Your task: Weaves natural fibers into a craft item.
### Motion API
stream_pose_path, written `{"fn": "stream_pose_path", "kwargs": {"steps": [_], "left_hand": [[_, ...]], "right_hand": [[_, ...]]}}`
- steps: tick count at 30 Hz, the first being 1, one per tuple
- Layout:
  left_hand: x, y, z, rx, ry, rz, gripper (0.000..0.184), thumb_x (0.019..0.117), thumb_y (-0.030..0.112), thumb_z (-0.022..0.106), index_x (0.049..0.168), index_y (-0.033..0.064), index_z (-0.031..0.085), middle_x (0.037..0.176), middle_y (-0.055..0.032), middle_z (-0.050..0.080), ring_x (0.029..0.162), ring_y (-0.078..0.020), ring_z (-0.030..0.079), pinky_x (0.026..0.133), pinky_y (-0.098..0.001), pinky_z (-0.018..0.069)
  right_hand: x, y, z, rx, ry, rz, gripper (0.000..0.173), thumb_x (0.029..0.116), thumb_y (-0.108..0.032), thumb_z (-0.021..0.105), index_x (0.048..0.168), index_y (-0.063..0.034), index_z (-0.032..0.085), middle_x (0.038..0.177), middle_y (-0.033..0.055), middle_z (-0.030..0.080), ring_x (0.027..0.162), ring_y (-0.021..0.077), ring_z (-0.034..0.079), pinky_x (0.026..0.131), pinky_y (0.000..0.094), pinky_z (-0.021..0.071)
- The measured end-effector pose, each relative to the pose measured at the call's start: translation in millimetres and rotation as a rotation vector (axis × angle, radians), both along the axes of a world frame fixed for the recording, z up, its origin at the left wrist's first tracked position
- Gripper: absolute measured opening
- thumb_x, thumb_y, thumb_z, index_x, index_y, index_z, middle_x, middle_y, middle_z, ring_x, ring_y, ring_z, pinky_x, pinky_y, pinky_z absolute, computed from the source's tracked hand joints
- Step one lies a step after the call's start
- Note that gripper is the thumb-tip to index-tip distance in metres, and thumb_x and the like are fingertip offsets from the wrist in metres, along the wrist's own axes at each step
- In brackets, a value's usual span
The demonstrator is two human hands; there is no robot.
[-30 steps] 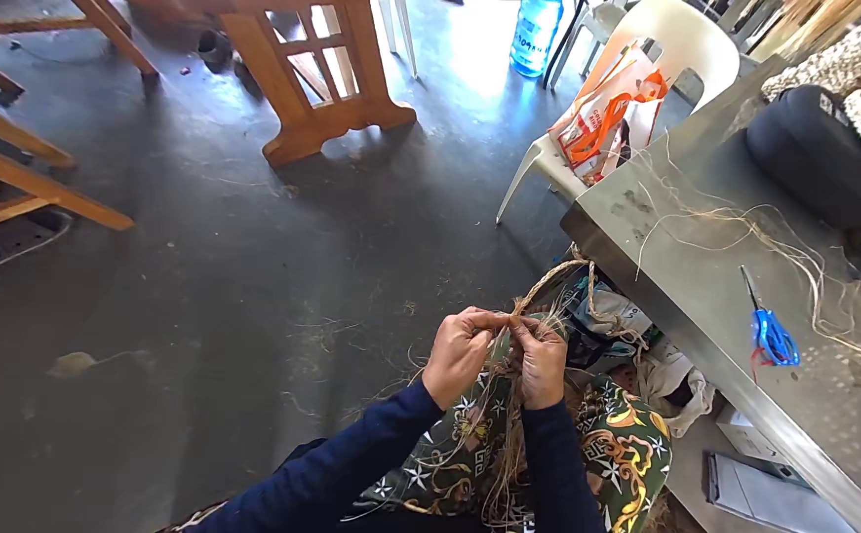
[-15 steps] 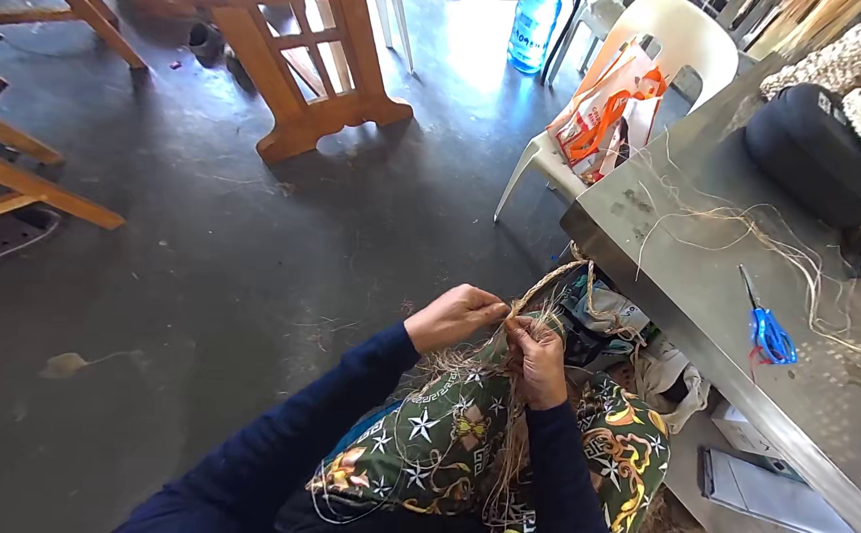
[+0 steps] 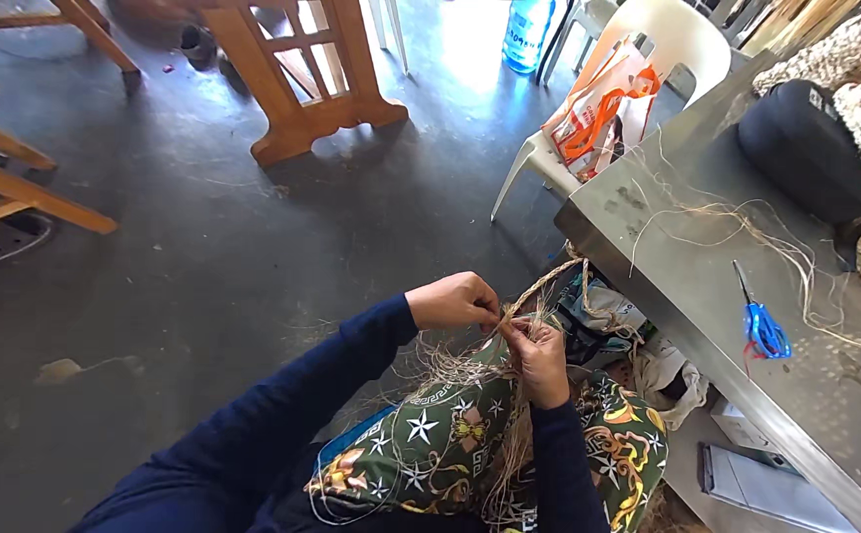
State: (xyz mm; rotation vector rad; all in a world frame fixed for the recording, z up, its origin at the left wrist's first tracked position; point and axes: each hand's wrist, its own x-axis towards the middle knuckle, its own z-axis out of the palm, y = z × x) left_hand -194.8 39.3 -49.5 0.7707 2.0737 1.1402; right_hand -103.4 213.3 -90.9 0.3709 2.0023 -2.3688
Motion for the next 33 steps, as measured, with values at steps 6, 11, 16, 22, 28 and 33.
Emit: {"fn": "stream_pose_path", "kwargs": {"steps": [6,11,16,22,28,33], "left_hand": [[3,2,-16,0.067,0.013,0.072,0.009,0.0933,0.004,0.072,0.084,0.0015,0.074,0.072,-0.0015,0.068,0.065,-0.0055,0.061,0.065,-0.0250,0.0502],[13,7,-16,0.092,0.042,0.182,0.004,0.0908,0.002,0.074,0.087,0.0023,0.076,0.073,-0.0027,0.071,0.066,-0.0071,0.064,0.068,-0.0274,0.0537],[22,9,-10,0.035,0.096,0.252,0.004,0.0907,0.004,0.075,0.086,0.0043,0.077,0.074,-0.0033,0.071,0.067,-0.0095,0.064,0.067,-0.0306,0.0536],[20,14,2,-0.069,0.113,0.198,0.008,0.0912,0.005,0.075,0.084,0.0015,0.074,0.072,-0.0068,0.070,0.062,-0.0131,0.065,0.064,-0.0329,0.0557],[17,13,5,-0.085,0.135,0.162,0.008,0.0916,0.009,0.076,0.087,0.0023,0.075,0.077,-0.0066,0.070,0.065,-0.0141,0.065,0.066,-0.0343,0.0554],[5,-34,-3,0.038,0.001,0.128,0.012,0.0970,0.007,0.068,0.100,0.0023,0.078,0.078,-0.0037,0.073,0.058,-0.0044,0.057,0.054,-0.0227,0.0455]], "right_hand": [[0,0,2,-0.011,0.001,-0.016,0.008,0.0890,0.013,0.065,0.087,0.0055,0.069,0.066,0.0016,0.066,0.050,-0.0006,0.052,0.049,0.0152,0.0460],[0,0,0,-0.009,-0.001,-0.023,0.009,0.0901,0.012,0.064,0.087,0.0053,0.068,0.063,0.0005,0.063,0.048,-0.0012,0.049,0.046,0.0148,0.0424],[-1,2,-1,0.035,-0.039,0.004,0.005,0.0916,0.009,0.067,0.089,0.0064,0.070,0.061,0.0005,0.062,0.047,-0.0006,0.049,0.046,0.0154,0.0425],[-3,3,2,-0.012,-0.176,0.046,0.013,0.0959,0.004,0.065,0.085,0.0050,0.071,0.055,0.0001,0.058,0.042,0.0007,0.043,0.040,0.0172,0.0366],[-2,1,3,-0.079,-0.201,0.038,0.011,0.0969,0.006,0.061,0.089,0.0048,0.069,0.054,-0.0008,0.053,0.040,0.0004,0.038,0.037,0.0167,0.0308],[-2,1,2,-0.038,-0.135,0.011,0.009,0.0951,0.009,0.062,0.091,0.0051,0.069,0.064,0.0020,0.063,0.045,0.0002,0.046,0.042,0.0150,0.0378]]}}
